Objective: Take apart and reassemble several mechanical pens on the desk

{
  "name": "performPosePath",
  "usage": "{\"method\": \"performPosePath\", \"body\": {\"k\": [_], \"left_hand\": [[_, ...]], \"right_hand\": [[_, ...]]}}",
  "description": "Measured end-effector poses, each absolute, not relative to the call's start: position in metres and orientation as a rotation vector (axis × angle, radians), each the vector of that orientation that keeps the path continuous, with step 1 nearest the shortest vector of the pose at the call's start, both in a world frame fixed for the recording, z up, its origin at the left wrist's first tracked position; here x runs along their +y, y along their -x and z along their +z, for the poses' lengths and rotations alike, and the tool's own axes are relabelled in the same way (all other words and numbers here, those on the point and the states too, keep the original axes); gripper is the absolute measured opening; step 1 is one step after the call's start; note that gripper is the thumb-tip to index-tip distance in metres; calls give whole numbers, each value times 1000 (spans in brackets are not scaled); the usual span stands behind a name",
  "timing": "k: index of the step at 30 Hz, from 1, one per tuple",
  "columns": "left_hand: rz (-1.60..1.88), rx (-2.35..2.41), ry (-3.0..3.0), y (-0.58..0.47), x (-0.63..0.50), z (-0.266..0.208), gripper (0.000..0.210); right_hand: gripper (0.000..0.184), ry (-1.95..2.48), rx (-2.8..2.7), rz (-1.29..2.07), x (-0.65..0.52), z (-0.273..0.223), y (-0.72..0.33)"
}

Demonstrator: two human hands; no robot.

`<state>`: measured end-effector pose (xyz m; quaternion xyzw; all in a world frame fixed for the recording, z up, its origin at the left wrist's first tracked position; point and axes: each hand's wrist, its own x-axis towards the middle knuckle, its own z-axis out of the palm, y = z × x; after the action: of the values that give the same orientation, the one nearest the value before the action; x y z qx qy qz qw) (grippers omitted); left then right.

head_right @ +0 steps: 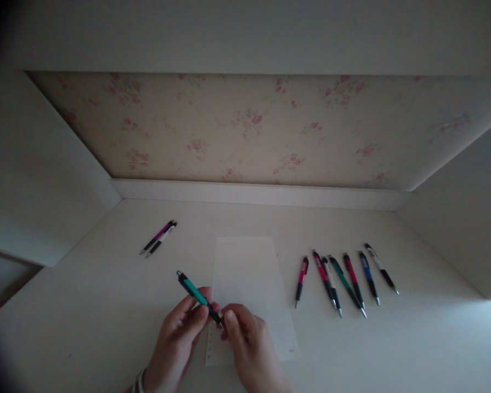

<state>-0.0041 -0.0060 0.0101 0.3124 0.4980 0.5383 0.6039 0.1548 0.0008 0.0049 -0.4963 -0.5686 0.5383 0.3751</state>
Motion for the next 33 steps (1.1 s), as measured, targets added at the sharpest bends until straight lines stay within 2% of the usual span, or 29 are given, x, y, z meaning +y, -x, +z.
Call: {"method": "performPosePath", "body": {"k": [3, 8, 13, 17, 19, 22, 24, 33], "left_hand": [[1107, 1128, -990, 0, -4, 16, 36], [904, 1094, -1194, -6, -2, 8, 41], [871, 1024, -1070, -4, 0, -1, 45], [870, 942, -971, -5, -1, 4, 47], [869, 968, -982, -5, -2, 6, 43], [881, 1008, -996, -7, -2, 8, 37], [902, 1018, -983, -9, -3, 7, 35], [871, 1078, -1112, -9, -4, -2, 29]], "right_hand": [[44, 1208, -1221, 1475, 6, 9, -157], [41, 1040, -712, 1779, 15, 19, -139], [28, 947, -444, 1711, 33, 31, -135], [17, 853, -451, 1703, 39, 36, -145], [22, 780, -425, 1733, 38, 36, -149], [46, 692, -350, 1811, 38, 38, -153], [52, 651, -327, 1845, 37, 39, -155], [41, 529, -216, 1831, 33, 40, -156]]}}
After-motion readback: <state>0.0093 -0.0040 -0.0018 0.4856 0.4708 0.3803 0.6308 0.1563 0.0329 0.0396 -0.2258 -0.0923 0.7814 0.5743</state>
